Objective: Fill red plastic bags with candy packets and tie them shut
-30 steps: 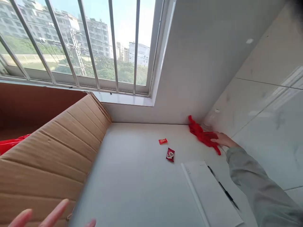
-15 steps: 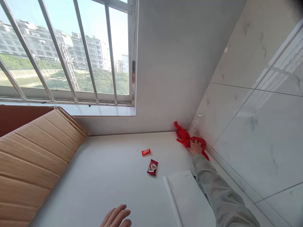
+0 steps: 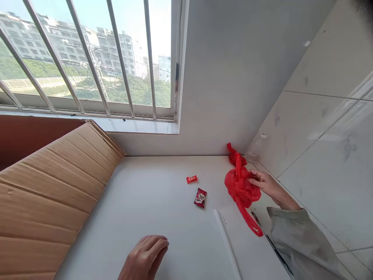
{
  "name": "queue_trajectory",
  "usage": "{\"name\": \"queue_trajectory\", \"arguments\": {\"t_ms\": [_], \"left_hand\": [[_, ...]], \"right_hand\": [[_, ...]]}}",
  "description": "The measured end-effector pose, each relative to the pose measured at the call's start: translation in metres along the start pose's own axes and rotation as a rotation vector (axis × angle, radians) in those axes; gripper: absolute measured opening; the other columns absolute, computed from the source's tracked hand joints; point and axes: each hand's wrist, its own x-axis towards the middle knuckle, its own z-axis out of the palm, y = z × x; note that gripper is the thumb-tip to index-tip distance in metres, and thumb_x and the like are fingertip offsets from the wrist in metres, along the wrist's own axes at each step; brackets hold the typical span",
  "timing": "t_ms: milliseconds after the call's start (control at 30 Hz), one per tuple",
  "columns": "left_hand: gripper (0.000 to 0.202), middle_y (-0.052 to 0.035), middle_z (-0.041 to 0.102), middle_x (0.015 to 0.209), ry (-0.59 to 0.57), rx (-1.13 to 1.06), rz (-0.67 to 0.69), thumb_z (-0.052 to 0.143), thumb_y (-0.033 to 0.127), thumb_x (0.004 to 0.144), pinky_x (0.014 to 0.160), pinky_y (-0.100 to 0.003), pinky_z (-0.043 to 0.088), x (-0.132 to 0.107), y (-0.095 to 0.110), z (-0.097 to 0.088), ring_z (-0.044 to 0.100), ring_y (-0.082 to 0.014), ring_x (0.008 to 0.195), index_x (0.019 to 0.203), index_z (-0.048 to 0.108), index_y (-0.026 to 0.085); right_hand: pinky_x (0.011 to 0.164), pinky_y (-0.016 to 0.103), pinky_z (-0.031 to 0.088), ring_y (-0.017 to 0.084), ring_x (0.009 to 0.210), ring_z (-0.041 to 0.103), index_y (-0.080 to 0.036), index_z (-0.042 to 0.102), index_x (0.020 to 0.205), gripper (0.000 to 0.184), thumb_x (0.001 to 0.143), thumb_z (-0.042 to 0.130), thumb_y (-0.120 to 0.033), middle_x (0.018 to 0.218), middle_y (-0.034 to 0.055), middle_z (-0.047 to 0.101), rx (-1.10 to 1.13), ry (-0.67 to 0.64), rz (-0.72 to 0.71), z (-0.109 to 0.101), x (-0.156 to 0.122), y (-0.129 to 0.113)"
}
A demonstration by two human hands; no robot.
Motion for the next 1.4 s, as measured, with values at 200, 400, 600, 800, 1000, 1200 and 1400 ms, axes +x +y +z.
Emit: {"name": "queue_trajectory", "arguments": {"t_ms": [200,400,600,800,1000,1200,1400], "left_hand": [[0.020,-0.0052,0.064,0.115,0.216,-0.204,-0.341,0.050,0.035,0.096,0.059,-0.020,0.056,0.001,0.007,-0.026,0.069,-0.0158,0.088,0.112,0.058,0.027],[0.024,-0.0061,0.059,0.119,0.288,-0.339,-0.420,0.045,0.032,0.098,0.084,-0.034,0.056,-0.011,0.008,-0.035,0.064,-0.0174,0.099,0.121,0.049,0.027],[0.022,-0.0044,0.058,0.115,0.185,-0.255,-0.373,0.056,0.025,0.092,0.092,-0.039,0.050,-0.025,0.004,-0.021,0.057,-0.0207,0.109,0.113,0.055,0.027],[0.054,-0.0034,0.056,0.124,0.084,-0.282,-0.332,0.074,0.025,0.077,0.100,-0.041,0.045,-0.022,0.016,-0.003,0.049,-0.0237,0.119,0.125,0.049,0.029],[0.054,-0.0044,0.057,0.119,0.077,-0.299,-0.406,0.077,0.023,0.075,0.094,-0.040,0.047,-0.025,0.012,0.006,0.051,-0.0235,0.111,0.122,0.051,0.027],[0.028,-0.0013,0.064,0.092,0.099,-0.384,-0.465,0.073,0.026,0.079,0.081,-0.036,0.048,-0.022,0.004,0.001,0.052,-0.0224,0.095,0.105,0.064,0.027],[0.008,-0.0012,0.060,0.072,0.262,-0.484,-0.520,0.066,0.027,0.082,0.073,-0.031,0.043,-0.024,-0.004,-0.015,0.050,-0.0202,0.081,0.075,0.069,0.024]], "right_hand": [[0.076,0.028,0.047,0.016,0.084,0.060,-0.020,0.062,0.096,0.028,0.089,0.056,-0.046,0.094,0.0038,0.066,0.718,-0.446,-0.189,0.088,-0.026,-0.094],[0.082,0.034,0.051,0.021,0.094,0.065,-0.017,0.064,0.108,0.042,0.083,0.060,-0.051,0.101,0.0082,0.069,0.831,-0.702,-0.143,0.214,-0.030,-0.117],[0.085,0.044,0.047,0.023,0.097,0.058,-0.020,0.055,0.110,0.037,0.085,0.057,-0.047,0.120,0.0108,0.058,0.555,-0.285,-0.131,0.231,-0.039,-0.099],[0.098,0.040,0.040,0.022,0.114,0.048,-0.026,0.061,0.111,0.021,0.091,0.053,-0.030,0.118,0.0044,0.059,0.256,-0.274,-0.491,0.208,-0.058,-0.125],[0.089,0.038,0.045,0.022,0.105,0.051,-0.024,0.059,0.117,0.031,0.087,0.059,-0.017,0.112,0.0033,0.063,-0.051,-0.475,-0.560,0.209,-0.062,-0.128],[0.074,0.032,0.043,0.020,0.089,0.052,-0.020,0.057,0.088,0.011,0.082,0.060,-0.012,0.094,0.0025,0.063,-0.124,-0.417,-0.549,0.200,-0.062,-0.124],[0.068,0.029,0.037,0.016,0.070,0.047,-0.021,0.044,0.072,0.017,0.079,0.054,-0.009,0.072,-0.0021,0.055,-0.106,-0.354,-0.527,0.192,-0.060,-0.124]]}}
